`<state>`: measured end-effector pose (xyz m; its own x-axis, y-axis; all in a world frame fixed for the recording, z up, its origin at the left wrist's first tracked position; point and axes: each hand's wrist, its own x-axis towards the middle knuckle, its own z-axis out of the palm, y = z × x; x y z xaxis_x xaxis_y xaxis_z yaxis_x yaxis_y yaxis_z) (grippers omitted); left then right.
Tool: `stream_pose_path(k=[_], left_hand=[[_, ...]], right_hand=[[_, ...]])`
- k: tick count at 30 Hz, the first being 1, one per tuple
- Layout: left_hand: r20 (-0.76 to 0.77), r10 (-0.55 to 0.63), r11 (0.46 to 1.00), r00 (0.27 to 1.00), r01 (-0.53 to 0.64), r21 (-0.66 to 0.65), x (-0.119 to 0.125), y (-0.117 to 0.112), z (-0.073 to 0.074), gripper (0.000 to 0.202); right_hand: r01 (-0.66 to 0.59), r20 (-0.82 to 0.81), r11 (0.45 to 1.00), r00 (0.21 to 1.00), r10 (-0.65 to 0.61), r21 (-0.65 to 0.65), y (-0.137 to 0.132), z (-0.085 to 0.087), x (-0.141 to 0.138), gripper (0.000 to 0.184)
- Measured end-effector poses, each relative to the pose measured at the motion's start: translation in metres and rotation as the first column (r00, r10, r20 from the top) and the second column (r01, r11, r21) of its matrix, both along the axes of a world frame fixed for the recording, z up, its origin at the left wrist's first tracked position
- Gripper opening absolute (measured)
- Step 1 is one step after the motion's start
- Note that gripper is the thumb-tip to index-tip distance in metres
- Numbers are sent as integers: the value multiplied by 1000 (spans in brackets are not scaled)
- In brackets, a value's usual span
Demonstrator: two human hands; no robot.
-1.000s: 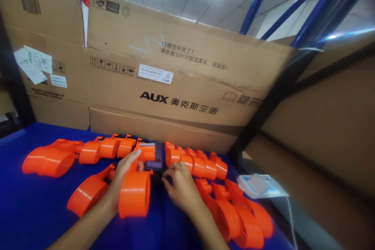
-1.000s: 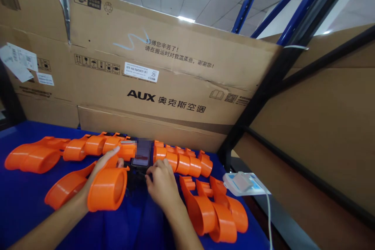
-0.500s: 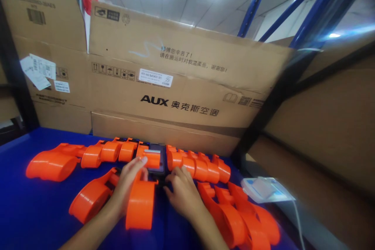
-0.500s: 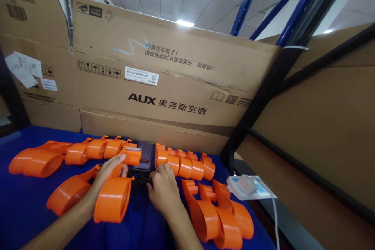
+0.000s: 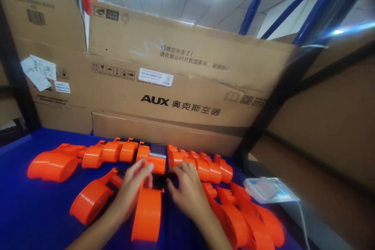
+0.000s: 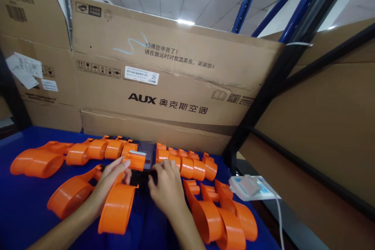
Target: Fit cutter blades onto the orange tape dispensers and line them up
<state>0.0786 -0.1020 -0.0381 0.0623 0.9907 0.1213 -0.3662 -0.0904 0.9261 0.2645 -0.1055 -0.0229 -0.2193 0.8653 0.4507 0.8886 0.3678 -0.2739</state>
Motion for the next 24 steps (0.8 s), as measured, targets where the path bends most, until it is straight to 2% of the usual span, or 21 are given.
stream_pose_path(k=[2, 5, 8, 10, 16, 24], left_hand=[[6, -1, 1000, 1000, 1, -7, 1, 0, 0, 34], [4, -1, 1000, 1000, 1, -7, 2, -1, -1, 33], [-2, -26, 1000, 1000, 26, 5, 2, -1, -1, 31], [-23, -61, 998, 998, 62, 31, 1, -2, -2, 29], [-62, -123, 990, 991, 127, 61, 2, -4, -4, 28], [-73, -187, 979, 980, 192, 65, 2, -9, 4, 33]], right_hand=[[-5, -156, 997, 988, 16, 73, 1, 4, 1, 9], [32, -401, 977, 914, 57, 212, 1, 9, 2, 12], [63, -518, 935, 845, 136, 349, -2, 11, 1, 16], [26, -518, 919, 832, 197, 393, -7, 13, -2, 19], [-160, -434, 907, 837, 334, 389, -17, 15, -15, 25], [-153, -444, 927, 844, 303, 342, -16, 14, -14, 26]])
